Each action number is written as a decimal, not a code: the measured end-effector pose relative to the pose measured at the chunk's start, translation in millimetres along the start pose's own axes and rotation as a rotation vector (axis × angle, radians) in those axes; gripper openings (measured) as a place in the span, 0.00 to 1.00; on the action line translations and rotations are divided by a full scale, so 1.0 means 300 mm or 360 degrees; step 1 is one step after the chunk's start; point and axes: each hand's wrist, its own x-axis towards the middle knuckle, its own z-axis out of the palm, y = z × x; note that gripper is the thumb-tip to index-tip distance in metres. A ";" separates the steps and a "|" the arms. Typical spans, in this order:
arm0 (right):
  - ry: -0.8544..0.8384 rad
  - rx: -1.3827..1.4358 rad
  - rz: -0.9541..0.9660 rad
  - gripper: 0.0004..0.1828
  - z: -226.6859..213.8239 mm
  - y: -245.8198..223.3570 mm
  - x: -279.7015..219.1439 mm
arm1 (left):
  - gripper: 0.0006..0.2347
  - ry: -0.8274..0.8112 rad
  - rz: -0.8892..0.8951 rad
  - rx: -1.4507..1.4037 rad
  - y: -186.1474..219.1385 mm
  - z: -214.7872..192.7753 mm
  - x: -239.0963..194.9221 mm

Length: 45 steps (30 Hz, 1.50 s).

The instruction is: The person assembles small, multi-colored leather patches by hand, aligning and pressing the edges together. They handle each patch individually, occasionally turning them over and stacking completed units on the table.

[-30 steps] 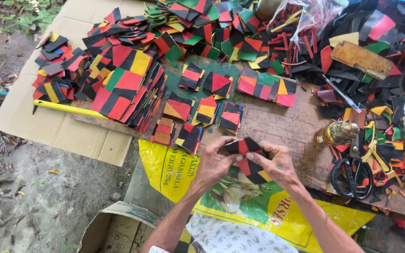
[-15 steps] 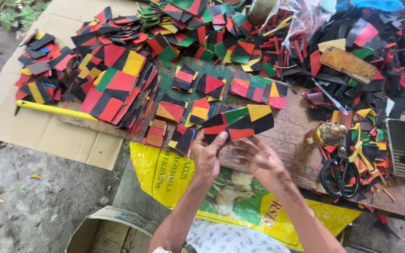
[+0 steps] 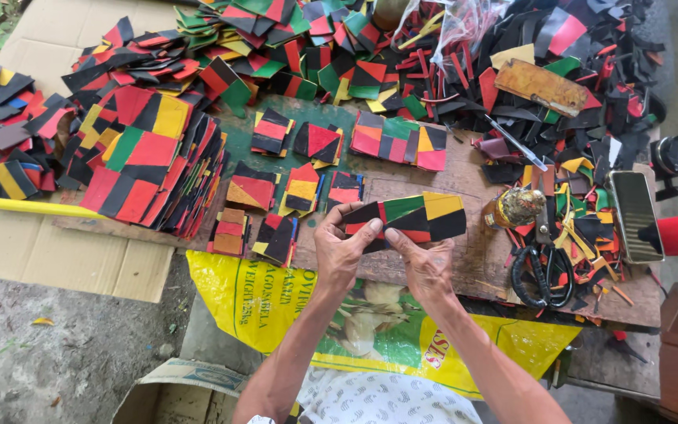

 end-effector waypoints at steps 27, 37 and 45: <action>-0.0054 0.0148 0.0095 0.18 -0.106 -0.033 0.040 | 0.14 -0.0683 -0.0188 0.0587 0.041 -0.029 0.214; -0.0022 0.0191 0.0142 0.14 -0.094 -0.058 0.028 | 0.16 -0.0607 -0.0580 0.0503 0.074 -0.038 0.282; -0.0029 -0.0003 -0.0028 0.20 -0.104 -0.012 0.037 | 0.18 -0.0869 -0.0265 0.0796 0.044 0.021 0.267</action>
